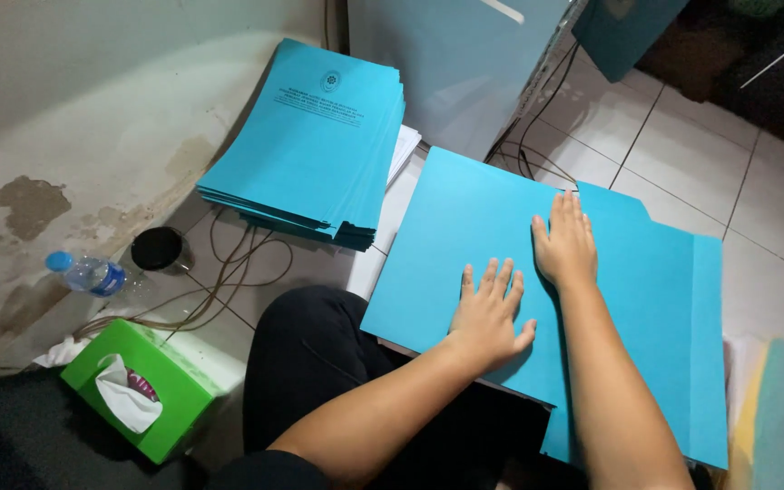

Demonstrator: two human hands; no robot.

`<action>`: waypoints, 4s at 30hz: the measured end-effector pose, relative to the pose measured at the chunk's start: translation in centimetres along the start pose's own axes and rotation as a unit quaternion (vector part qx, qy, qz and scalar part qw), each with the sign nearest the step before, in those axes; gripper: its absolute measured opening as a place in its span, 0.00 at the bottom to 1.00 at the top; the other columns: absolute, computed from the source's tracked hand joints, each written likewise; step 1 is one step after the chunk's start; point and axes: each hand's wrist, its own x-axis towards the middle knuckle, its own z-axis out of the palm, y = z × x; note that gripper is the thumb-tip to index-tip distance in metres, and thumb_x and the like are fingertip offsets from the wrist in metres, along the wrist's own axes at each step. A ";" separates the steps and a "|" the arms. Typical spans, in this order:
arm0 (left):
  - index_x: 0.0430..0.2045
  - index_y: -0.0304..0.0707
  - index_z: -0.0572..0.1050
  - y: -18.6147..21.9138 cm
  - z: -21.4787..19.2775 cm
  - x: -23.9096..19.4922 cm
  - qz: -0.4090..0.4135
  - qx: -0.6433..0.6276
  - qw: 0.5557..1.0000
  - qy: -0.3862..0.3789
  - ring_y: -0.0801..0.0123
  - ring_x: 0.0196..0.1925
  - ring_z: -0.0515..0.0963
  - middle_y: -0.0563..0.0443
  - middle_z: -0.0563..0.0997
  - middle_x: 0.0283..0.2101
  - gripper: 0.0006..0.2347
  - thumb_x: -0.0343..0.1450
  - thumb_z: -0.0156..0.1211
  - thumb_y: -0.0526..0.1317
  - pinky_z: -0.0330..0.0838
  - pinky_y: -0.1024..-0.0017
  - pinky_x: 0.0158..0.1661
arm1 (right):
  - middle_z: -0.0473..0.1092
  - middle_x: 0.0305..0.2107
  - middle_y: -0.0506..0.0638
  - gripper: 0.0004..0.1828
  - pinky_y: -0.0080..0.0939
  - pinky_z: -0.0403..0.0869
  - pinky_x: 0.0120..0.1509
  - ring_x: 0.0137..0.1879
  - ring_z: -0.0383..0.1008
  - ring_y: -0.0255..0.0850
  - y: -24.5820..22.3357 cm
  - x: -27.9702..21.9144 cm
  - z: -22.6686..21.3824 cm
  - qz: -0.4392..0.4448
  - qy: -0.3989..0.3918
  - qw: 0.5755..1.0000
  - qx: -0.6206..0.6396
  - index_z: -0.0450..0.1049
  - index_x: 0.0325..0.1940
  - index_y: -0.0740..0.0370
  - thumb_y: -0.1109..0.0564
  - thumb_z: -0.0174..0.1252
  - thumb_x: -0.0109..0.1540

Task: The person sits on the floor and folds light blue file folders by hand. They repeatedly pick up a folder, open it, and fold the side flaps inward to close it, then place it on a stack.

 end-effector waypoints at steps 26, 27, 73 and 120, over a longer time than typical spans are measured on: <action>0.75 0.45 0.40 3.2 3.5 8.2 -0.096 0.094 0.988 -0.080 0.31 0.78 0.35 0.39 0.36 0.79 0.34 0.75 0.30 0.62 0.37 0.32 0.68 | 0.39 0.78 0.61 0.46 0.53 0.40 0.82 0.83 0.36 0.52 15.4 -15.5 -0.2 0.146 0.072 0.987 -0.015 0.41 0.80 0.68 0.33 0.33 0.68; 0.75 0.45 0.42 3.4 4.5 9.7 -0.071 0.085 0.993 -0.047 0.34 0.78 0.36 0.41 0.39 0.79 0.34 0.75 0.31 0.61 0.36 0.33 0.68 | 0.38 0.78 0.61 0.46 0.53 0.39 0.82 0.83 0.36 0.52 15.5 -15.7 -0.3 0.140 0.070 0.987 -0.017 0.40 0.81 0.68 0.33 0.32 0.68; 0.45 0.40 0.78 -24.9 -6.1 -1.7 -0.119 0.049 0.913 0.387 0.51 0.48 0.81 0.45 0.79 0.46 0.14 0.65 0.61 0.32 0.75 0.55 0.49 | 0.48 0.78 0.54 0.36 0.51 0.43 0.84 0.82 0.45 0.47 -1.6 -11.6 3.9 -0.078 0.059 0.995 0.006 0.53 0.80 0.58 0.39 0.36 0.71; 0.52 0.46 0.79 -1.8 -6.7 -3.0 0.151 0.076 0.879 0.445 0.60 0.55 0.83 0.49 0.84 0.53 0.16 0.70 0.60 0.32 0.72 0.56 0.60 | 0.50 0.77 0.54 0.44 0.65 0.48 0.81 0.84 0.34 0.51 2.9 -8.6 3.6 -0.008 -0.058 0.741 0.669 0.70 0.67 0.58 0.26 0.24 0.70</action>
